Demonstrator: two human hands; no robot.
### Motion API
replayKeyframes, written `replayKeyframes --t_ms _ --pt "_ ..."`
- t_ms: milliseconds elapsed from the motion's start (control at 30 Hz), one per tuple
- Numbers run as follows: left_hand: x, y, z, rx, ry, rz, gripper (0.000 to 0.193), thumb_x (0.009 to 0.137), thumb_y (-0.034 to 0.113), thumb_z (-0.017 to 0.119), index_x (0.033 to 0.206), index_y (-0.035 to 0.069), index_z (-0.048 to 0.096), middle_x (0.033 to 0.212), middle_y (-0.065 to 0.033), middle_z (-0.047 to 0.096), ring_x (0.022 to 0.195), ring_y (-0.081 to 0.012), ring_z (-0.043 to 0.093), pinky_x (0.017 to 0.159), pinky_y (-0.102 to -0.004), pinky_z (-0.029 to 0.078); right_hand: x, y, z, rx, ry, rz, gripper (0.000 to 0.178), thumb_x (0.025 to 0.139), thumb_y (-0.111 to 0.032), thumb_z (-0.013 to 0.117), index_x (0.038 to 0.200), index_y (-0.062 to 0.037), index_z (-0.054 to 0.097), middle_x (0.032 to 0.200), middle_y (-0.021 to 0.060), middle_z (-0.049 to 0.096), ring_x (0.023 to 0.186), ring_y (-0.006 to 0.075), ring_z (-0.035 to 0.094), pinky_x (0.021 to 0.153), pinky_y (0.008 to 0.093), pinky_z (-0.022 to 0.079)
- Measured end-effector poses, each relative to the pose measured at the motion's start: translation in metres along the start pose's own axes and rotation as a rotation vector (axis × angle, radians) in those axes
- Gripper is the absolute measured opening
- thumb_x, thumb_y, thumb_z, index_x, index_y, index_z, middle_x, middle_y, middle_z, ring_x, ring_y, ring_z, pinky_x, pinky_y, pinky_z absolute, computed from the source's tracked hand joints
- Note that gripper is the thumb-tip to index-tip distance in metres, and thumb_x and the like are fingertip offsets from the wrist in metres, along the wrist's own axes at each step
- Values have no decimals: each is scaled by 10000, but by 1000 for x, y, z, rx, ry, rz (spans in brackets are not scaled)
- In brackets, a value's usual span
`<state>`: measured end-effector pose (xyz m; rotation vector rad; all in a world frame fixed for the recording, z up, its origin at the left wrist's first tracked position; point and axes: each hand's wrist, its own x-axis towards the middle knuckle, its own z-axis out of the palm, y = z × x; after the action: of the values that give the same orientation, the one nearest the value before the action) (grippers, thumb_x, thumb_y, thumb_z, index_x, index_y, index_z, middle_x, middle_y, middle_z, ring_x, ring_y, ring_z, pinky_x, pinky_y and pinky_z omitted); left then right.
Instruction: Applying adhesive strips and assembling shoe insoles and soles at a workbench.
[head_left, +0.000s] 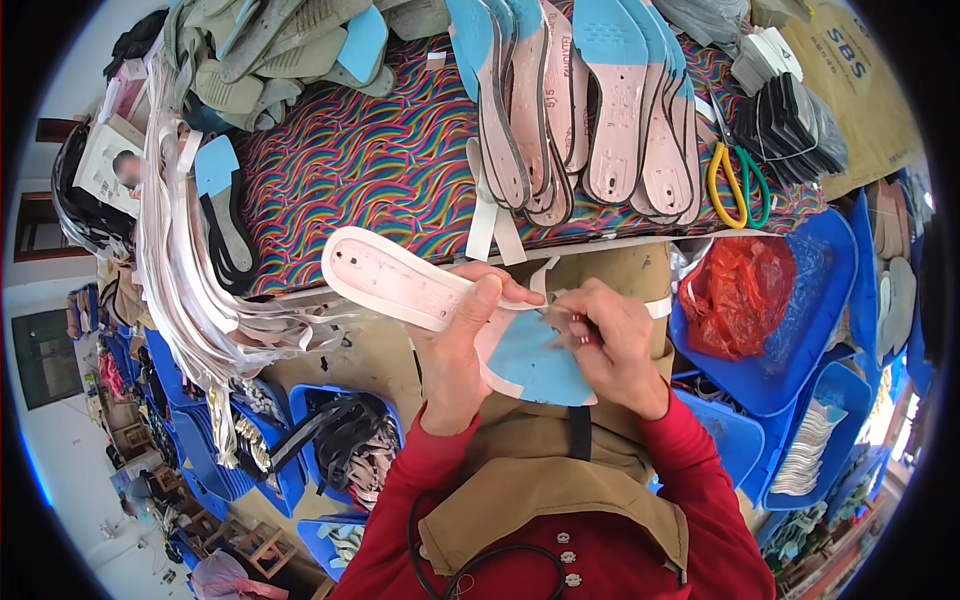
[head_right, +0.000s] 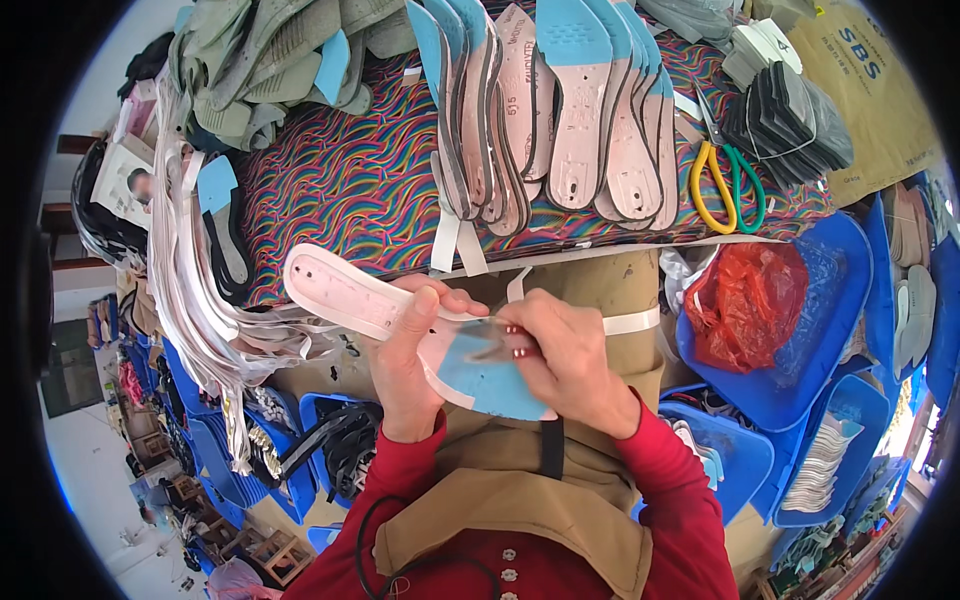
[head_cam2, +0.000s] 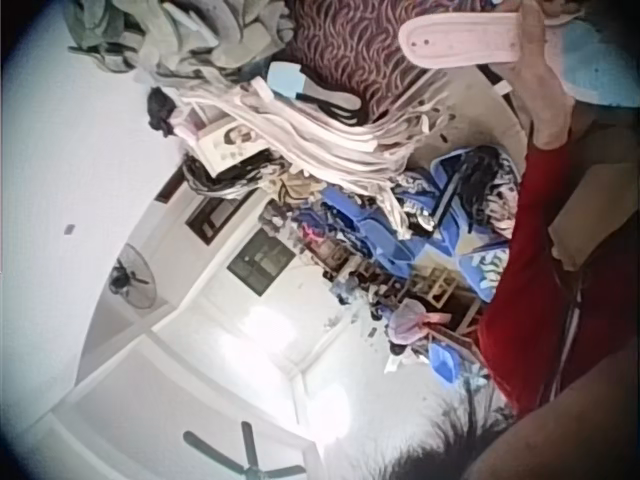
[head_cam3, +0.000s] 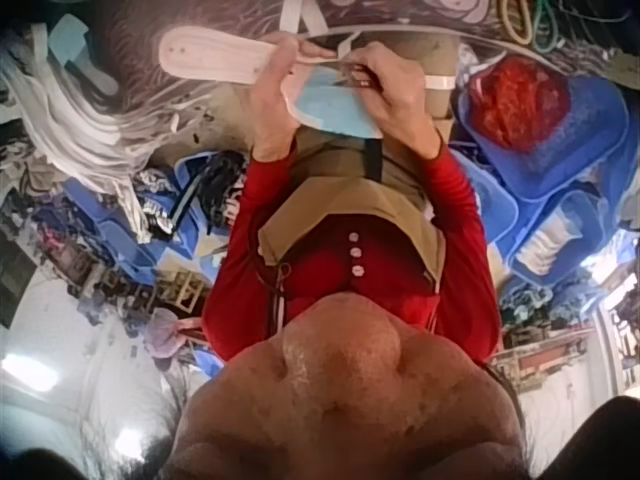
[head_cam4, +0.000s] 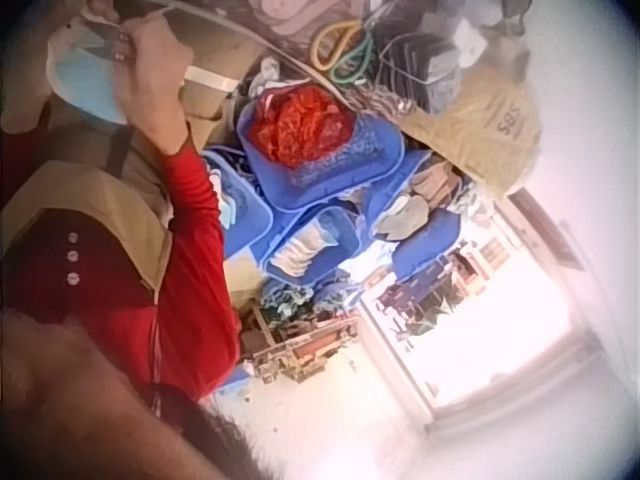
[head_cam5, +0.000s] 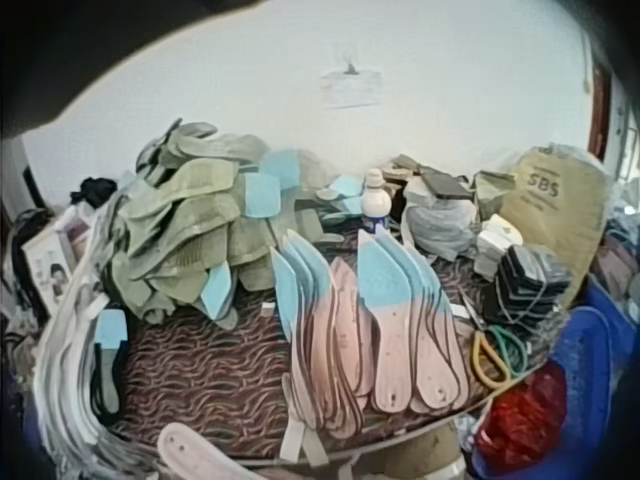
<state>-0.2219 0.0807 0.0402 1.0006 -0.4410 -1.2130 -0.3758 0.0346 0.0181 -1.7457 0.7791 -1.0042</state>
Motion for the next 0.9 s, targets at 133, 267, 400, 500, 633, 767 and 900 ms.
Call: replayKeyframes --t_ms 133,267,400,500,633,767,900 --pt "3 2 -2 45 -55 48 124 900 76 559 985 4 613 864 -136 653 890 -272 648 805 -369 491 -6 -2 4 -148 119 -197 47 864 -8 592 827 3 619 686 25 544 557 98 383 530 222 335" --pt "13 -3 -3 -16 -166 129 102 856 28 577 934 -8 632 860 -135 652 906 -272 622 844 -364 469 -7 -4 -3 333 -3 264 105 847 5 591 743 -5 595 677 16 543 557 92 379 523 221 334" --pt "14 -7 -6 22 -229 156 107 823 3 597 923 -12 631 857 -128 648 920 -269 601 872 -368 451 2 -5 -7 594 -106 463 195 876 -25 578 685 -11 539 624 4 488 549 103 343 510 227 300" --pt "14 -10 -7 78 -228 171 104 808 13 603 903 -9 639 838 -126 644 912 -271 589 893 -384 438 10 -3 -13 618 -190 481 232 886 -37 573 662 -13 518 603 -1 470 545 103 328 504 231 286" --pt "12 -15 -3 185 -168 184 107 797 67 600 852 3 665 781 -125 632 872 -280 576 926 -428 414 11 0 -24 385 -369 372 247 891 -42 574 654 -14 512 594 -2 471 541 94 318 499 235 277" --pt "8 -16 6 196 -82 69 121 801 88 625 874 4 673 810 -133 655 921 -277 590 927 -419 423 4 0 -27 26 -275 98 220 876 -29 587 667 -12 521 569 -2 445 533 99 313 496 241 271" --pt "4 -16 12 191 -46 16 124 801 86 647 886 1 676 829 -138 669 961 -269 594 901 -401 444 2 1 -24 181 -240 289 195 855 -6 598 673 -11 527 570 0 435 524 111 314 488 249 270"
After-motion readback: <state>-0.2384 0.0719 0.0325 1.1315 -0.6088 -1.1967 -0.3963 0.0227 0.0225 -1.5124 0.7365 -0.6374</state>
